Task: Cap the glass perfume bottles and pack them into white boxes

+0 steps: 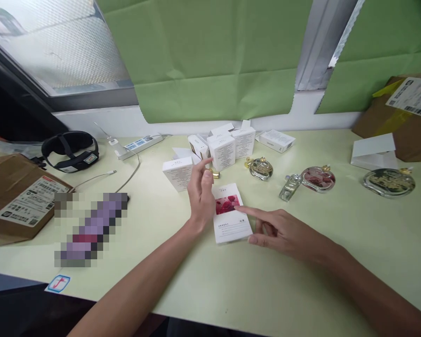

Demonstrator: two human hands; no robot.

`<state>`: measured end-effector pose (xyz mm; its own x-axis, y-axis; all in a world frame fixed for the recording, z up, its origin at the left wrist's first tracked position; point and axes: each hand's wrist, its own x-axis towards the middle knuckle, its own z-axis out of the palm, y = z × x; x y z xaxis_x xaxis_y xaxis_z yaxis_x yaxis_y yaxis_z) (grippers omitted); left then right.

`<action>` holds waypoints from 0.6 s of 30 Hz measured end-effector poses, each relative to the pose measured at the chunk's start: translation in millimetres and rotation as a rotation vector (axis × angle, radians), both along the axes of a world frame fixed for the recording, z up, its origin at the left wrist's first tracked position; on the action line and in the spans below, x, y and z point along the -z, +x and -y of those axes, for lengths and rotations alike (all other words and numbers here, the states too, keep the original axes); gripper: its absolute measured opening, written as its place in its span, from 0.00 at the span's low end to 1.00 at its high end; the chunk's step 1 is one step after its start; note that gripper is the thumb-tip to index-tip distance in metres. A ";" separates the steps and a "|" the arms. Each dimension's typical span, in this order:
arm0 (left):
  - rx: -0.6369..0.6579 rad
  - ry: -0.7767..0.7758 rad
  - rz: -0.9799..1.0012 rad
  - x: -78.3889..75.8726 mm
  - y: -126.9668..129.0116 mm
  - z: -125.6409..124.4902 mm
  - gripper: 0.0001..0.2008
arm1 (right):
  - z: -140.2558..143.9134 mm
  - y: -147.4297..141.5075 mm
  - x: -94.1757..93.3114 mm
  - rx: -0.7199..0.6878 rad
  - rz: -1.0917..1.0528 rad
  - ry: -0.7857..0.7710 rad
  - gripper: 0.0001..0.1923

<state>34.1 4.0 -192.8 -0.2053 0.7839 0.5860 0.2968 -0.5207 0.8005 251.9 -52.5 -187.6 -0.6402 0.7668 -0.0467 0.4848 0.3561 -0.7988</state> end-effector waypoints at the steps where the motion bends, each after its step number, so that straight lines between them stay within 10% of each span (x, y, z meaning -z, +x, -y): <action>1: 0.002 -0.016 -0.050 1.2 0.2 0.5 0.17 | 1.0 2.2 -0.2 0.006 -0.037 0.035 0.28; 5: 0.050 -0.058 -0.234 1.7 3.3 1.9 0.14 | -1.3 23.2 -6.9 0.317 -0.492 0.520 0.09; 10: 0.219 -0.161 -0.545 -0.6 7.1 2.6 0.12 | -37.8 76.7 -19.4 1.123 -0.867 0.941 0.12; 13: 0.275 -0.209 -0.762 -2.4 7.2 4.4 0.10 | -59.9 107.6 -12.4 1.306 -0.608 0.866 0.10; 18: 0.298 -0.239 -0.893 -7.9 3.8 8.3 0.09 | -66.7 127.3 13.8 1.120 -0.290 0.488 0.27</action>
<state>37.9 -4.2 -184.9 0.4640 0.8503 0.2482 0.7287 -0.5258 0.4388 379.2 14.3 -201.4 0.4336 0.7928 0.4283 0.5407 0.1513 -0.8275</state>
